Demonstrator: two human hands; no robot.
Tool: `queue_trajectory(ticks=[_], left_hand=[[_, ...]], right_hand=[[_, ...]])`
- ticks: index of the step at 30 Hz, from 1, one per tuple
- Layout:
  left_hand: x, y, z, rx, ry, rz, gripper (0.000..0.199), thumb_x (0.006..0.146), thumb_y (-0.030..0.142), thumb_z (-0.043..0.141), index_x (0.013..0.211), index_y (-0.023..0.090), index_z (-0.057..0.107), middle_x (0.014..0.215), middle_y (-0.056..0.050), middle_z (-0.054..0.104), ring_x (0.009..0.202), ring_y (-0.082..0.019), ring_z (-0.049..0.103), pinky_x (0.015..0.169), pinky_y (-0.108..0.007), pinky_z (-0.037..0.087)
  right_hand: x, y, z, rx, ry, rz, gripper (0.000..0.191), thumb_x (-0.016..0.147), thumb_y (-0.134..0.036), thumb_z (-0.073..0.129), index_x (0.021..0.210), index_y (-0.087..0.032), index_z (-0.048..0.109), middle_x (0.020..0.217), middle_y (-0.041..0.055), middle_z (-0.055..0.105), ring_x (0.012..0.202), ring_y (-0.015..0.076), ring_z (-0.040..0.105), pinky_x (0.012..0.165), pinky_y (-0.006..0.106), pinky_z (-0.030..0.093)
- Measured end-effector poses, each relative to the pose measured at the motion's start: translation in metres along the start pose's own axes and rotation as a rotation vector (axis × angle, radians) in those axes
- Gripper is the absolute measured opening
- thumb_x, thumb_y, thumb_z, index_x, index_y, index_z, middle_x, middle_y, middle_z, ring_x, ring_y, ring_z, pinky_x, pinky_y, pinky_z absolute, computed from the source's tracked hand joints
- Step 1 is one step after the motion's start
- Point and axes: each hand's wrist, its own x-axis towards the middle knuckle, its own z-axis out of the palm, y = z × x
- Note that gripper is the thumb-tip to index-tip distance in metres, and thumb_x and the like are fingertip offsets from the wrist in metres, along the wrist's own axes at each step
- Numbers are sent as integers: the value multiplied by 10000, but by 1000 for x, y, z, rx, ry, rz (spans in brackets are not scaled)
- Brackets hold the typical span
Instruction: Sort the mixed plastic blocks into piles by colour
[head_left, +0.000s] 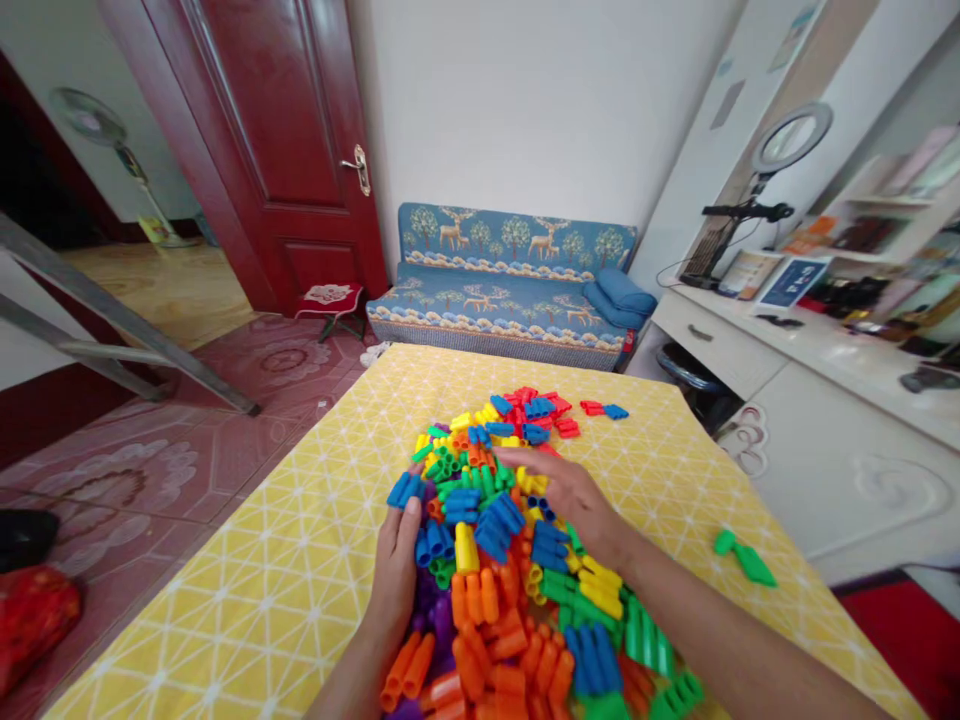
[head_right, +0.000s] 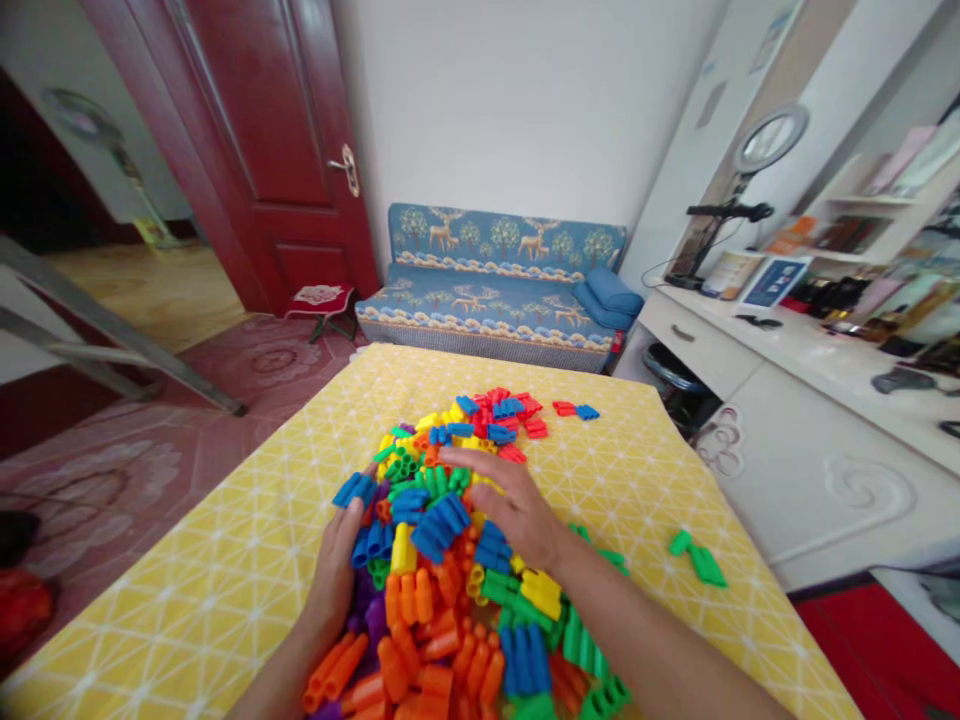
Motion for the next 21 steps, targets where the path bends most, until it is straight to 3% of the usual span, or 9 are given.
queue_trajectory(ticks=[2,4,6,9,12,15,21], left_hand=[[-1,1,1,7,21,-23,478,909,496,466,1317,261,549,1376,-39,550,1341,-262,420,1155,-455,280],[-1,3,2,56,33,-9,462,893,503,490,1261,248,604,1370,-45,555,1352,-266,403,1162,-444,266],[0,3,2,108,20,9,452,886,507,499,1216,233,640,1359,-56,565,1356,-270,396,1160,-441,267],[2,4,1,176,9,14,442,891,507,486,1186,228,660,1329,-65,590,1338,-270,419,1142,-449,294],[2,4,0,216,14,33,425,894,494,488,1177,229,663,1315,-64,600,1311,-268,450,1133,-452,303],[2,3,-1,242,7,75,413,900,475,488,1176,221,662,1323,-65,593,1309,-264,449,1136,-444,296],[3,1,-1,245,3,104,405,910,453,481,1188,213,650,1319,-68,594,1304,-255,455,1129,-438,307]], right_hand=[[6,31,-30,-127,279,90,524,920,-591,355,1160,-239,661,1289,55,604,1253,253,499,1099,433,323],[12,75,-70,-309,655,341,507,857,-626,437,1032,-232,703,1271,48,616,1277,246,471,1127,415,281],[17,117,-108,-338,777,485,522,819,-618,489,1025,-186,698,1317,110,574,1369,301,338,1158,489,160],[28,162,-141,-283,808,604,506,798,-613,507,950,-173,706,1277,154,596,1358,351,346,1137,555,151],[49,186,-136,-178,736,602,499,771,-613,547,943,-173,706,1249,145,620,1291,325,452,1114,516,257],[75,194,-109,-58,601,530,518,717,-646,600,926,-186,716,1148,100,682,1169,275,571,1050,448,381],[90,170,-55,113,382,380,557,627,-706,658,871,-213,740,1006,39,730,1042,249,631,998,414,437]])
